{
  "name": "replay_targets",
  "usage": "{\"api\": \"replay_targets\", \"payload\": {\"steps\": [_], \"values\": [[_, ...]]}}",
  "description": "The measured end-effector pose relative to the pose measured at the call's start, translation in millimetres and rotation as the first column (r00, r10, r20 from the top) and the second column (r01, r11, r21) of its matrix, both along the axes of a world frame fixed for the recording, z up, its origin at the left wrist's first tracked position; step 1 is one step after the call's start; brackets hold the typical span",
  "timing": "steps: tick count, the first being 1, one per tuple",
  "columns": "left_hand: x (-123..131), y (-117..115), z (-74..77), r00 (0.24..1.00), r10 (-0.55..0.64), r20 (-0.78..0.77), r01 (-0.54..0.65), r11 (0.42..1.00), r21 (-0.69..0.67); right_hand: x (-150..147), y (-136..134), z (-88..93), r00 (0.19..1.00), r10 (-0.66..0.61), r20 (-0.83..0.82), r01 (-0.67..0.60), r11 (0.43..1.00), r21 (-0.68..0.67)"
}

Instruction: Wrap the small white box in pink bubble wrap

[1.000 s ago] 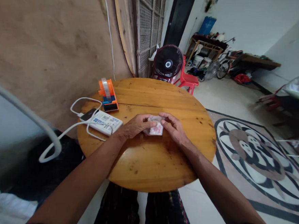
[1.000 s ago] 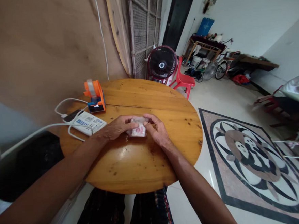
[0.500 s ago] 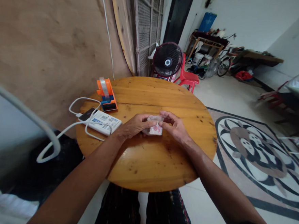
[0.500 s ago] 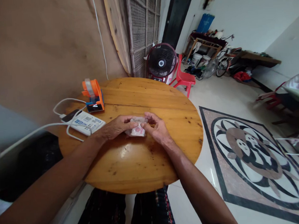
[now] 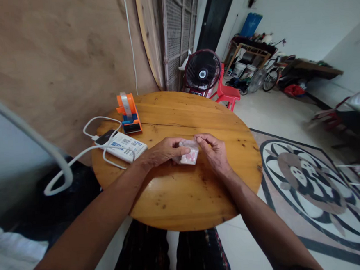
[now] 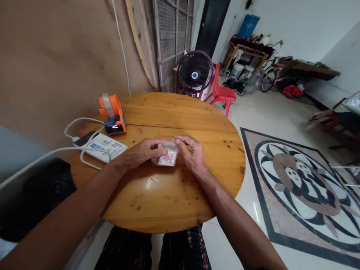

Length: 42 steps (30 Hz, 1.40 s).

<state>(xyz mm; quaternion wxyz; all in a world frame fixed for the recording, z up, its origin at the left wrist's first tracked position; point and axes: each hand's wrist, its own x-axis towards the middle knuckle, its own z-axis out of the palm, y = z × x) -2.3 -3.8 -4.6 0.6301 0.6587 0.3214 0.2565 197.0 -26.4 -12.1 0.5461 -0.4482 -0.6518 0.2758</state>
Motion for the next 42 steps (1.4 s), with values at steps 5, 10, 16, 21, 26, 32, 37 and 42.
{"api": "replay_targets", "payload": {"steps": [5,10,16,21,26,32,37,42], "values": [[0.3,-1.7,2.6,1.000,-0.004,-0.001,0.004,1.000,-0.003,-0.5,-1.7,4.1,0.996,0.026,-0.083,-0.029,0.999,-0.031],[-0.2,-1.8,2.5,1.000,-0.012,-0.014,0.012,1.000,-0.001,1.1,0.9,4.0,0.992,0.029,-0.120,-0.041,0.994,-0.098],[-0.4,-0.8,0.4,1.000,-0.015,0.001,0.015,1.000,-0.018,7.8,1.6,6.3,0.980,0.085,-0.182,-0.119,0.975,-0.185],[-0.9,-1.1,1.8,1.000,-0.022,0.006,0.023,0.999,-0.023,15.0,-2.9,12.8,0.981,0.155,-0.117,-0.180,0.951,-0.252],[-1.8,-1.3,3.0,0.999,-0.031,0.011,0.031,0.999,-0.010,21.0,-7.1,16.6,0.963,0.271,0.000,-0.259,0.917,-0.304],[-1.5,-1.6,4.7,0.999,-0.033,0.005,0.033,0.999,-0.001,19.3,-4.8,13.9,0.967,0.237,0.095,-0.213,0.954,-0.212],[-1.2,-1.2,4.0,1.000,-0.028,-0.001,0.028,0.999,-0.016,11.2,-0.6,10.3,0.992,0.112,0.051,-0.107,0.990,-0.093],[-1.3,-0.7,1.1,1.000,-0.023,0.004,0.023,0.999,-0.027,10.3,-2.0,11.7,0.996,0.075,-0.044,-0.077,0.995,-0.063]]}}
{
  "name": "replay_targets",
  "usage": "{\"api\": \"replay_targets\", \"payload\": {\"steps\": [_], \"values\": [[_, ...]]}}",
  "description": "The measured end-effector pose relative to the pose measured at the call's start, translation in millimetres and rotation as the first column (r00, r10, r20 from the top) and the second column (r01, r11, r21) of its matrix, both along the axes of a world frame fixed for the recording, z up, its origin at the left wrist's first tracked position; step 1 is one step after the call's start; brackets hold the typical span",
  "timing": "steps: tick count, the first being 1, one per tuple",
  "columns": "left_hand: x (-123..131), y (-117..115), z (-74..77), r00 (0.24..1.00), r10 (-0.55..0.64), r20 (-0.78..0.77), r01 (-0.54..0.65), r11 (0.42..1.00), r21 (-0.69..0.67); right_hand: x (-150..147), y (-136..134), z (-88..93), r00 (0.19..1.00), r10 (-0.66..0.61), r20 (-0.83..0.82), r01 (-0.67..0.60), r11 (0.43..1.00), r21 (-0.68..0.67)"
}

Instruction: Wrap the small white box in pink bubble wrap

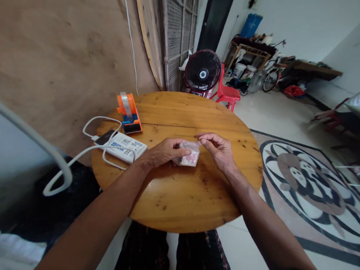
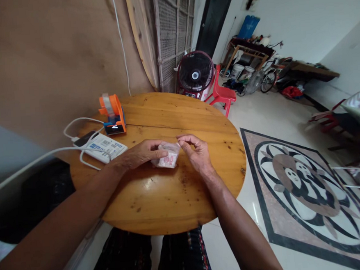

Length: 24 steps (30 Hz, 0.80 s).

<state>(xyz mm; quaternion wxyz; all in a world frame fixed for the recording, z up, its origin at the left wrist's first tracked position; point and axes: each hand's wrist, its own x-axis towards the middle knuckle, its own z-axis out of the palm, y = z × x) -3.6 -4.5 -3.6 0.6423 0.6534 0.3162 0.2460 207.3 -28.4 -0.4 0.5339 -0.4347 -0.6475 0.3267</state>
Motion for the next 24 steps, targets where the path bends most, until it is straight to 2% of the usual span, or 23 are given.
{"api": "replay_targets", "payload": {"steps": [3,9,18,24], "values": [[0.4,-0.3,0.5,1.000,0.002,0.003,-0.002,1.000,-0.008,5.3,-3.8,3.6,1.000,0.024,0.007,-0.024,0.999,-0.032],[0.1,-0.4,2.0,1.000,0.007,-0.007,-0.007,1.000,0.009,11.7,-9.6,7.7,0.971,0.136,0.199,-0.121,0.989,-0.087],[0.1,0.3,0.8,1.000,0.003,-0.002,-0.003,1.000,-0.004,3.9,-6.4,-0.4,0.979,0.003,0.206,-0.022,0.996,0.092],[-0.1,-0.5,1.9,1.000,-0.005,-0.007,0.005,1.000,0.001,2.2,-7.0,-0.5,0.989,-0.028,0.145,0.013,0.994,0.106]]}}
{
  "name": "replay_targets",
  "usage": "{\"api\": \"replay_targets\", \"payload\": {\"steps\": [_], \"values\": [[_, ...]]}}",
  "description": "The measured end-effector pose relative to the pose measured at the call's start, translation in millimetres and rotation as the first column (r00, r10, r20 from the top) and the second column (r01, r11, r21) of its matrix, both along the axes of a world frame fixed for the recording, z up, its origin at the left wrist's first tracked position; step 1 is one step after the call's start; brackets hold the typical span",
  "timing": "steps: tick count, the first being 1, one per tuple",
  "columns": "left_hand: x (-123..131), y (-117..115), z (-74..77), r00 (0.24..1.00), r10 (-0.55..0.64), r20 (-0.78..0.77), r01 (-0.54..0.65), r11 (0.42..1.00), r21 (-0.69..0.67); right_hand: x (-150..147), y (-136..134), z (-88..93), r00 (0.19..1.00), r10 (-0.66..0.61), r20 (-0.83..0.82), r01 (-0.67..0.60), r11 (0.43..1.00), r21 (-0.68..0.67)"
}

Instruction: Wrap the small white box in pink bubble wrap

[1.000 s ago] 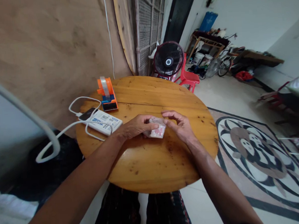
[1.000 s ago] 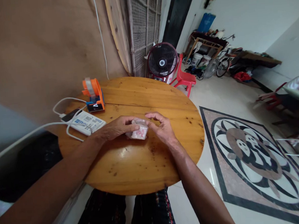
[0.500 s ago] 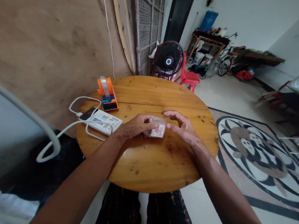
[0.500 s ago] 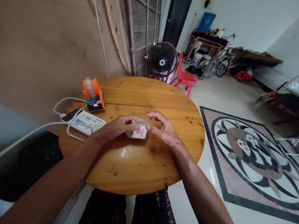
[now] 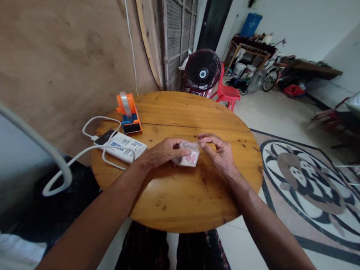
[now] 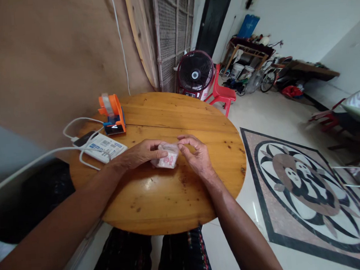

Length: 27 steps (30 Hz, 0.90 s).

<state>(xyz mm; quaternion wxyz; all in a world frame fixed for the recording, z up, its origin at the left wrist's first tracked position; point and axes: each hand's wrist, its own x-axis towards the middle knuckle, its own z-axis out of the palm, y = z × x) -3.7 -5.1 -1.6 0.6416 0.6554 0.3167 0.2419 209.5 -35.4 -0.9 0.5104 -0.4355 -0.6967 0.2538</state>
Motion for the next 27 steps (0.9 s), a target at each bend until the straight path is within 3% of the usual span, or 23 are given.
{"api": "replay_targets", "payload": {"steps": [8,12,18,27], "values": [[-0.3,1.9,-4.0,0.999,-0.023,0.041,0.023,1.000,0.005,-7.5,0.9,4.2,0.990,0.050,-0.131,-0.066,0.990,-0.124],[-0.8,2.3,-6.5,0.998,-0.020,0.059,0.018,0.999,0.027,-12.3,-3.0,7.9,0.992,0.069,-0.108,-0.087,0.981,-0.173],[-1.3,1.9,-5.9,0.997,0.013,0.078,-0.016,0.999,0.034,-17.1,-13.4,6.2,0.998,0.057,-0.041,-0.063,0.985,-0.158],[0.3,2.8,-10.6,0.993,0.081,0.087,-0.077,0.996,-0.050,-18.8,-20.8,-3.5,0.997,0.043,-0.068,-0.051,0.990,-0.128]]}}
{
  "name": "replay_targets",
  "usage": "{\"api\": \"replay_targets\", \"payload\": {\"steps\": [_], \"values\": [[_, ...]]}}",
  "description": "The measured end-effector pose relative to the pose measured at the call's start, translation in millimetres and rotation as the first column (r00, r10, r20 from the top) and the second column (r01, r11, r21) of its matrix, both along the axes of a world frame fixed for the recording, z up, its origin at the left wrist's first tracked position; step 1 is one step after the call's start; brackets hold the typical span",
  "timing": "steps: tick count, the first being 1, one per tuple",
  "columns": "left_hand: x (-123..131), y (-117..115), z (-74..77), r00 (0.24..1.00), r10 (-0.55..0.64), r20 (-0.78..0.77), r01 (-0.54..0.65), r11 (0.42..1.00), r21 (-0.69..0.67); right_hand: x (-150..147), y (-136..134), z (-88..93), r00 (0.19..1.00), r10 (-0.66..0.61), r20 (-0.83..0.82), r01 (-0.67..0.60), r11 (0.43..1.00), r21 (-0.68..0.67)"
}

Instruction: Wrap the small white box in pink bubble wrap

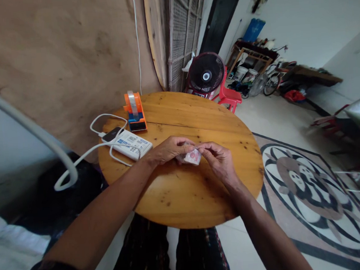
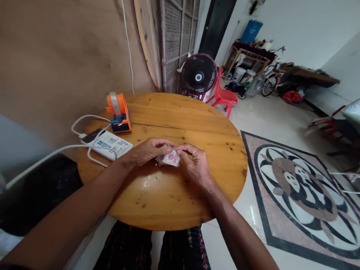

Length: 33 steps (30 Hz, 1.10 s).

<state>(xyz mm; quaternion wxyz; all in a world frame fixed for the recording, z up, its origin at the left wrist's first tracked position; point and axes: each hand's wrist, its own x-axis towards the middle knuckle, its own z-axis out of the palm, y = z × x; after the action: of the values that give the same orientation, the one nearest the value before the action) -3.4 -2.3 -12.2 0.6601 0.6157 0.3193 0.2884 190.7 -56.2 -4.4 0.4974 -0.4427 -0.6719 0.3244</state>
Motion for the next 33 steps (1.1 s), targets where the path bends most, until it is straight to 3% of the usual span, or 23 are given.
{"api": "replay_targets", "payload": {"steps": [10,16,21,25,28,30,33], "values": [[-1.1,3.7,-7.8,0.998,-0.017,0.058,0.020,0.998,-0.055,2.3,1.5,1.6,0.970,0.041,0.241,-0.095,0.971,0.218],[-0.6,3.3,-4.1,1.000,-0.002,0.030,0.003,0.999,-0.051,3.6,0.2,7.1,0.859,-0.031,0.510,-0.175,0.921,0.349],[-0.4,2.6,-3.5,0.999,-0.020,0.051,0.022,0.999,-0.034,3.4,-1.1,7.8,0.779,-0.111,0.617,-0.201,0.888,0.414],[-0.4,2.1,-2.0,0.999,-0.011,0.048,0.013,0.999,-0.038,4.3,-3.8,4.1,0.756,-0.198,0.623,-0.202,0.835,0.511],[-1.0,2.3,0.0,0.998,0.017,0.058,-0.013,0.998,-0.065,6.0,-8.1,3.8,0.785,-0.258,0.563,-0.128,0.822,0.554],[-1.3,2.4,1.0,0.997,0.057,0.057,-0.053,0.995,-0.082,7.4,-10.2,5.1,0.833,-0.263,0.486,-0.046,0.844,0.534],[-1.4,2.1,1.5,0.994,0.097,0.057,-0.092,0.992,-0.089,9.1,-9.0,4.8,0.907,-0.180,0.381,0.019,0.921,0.389]]}}
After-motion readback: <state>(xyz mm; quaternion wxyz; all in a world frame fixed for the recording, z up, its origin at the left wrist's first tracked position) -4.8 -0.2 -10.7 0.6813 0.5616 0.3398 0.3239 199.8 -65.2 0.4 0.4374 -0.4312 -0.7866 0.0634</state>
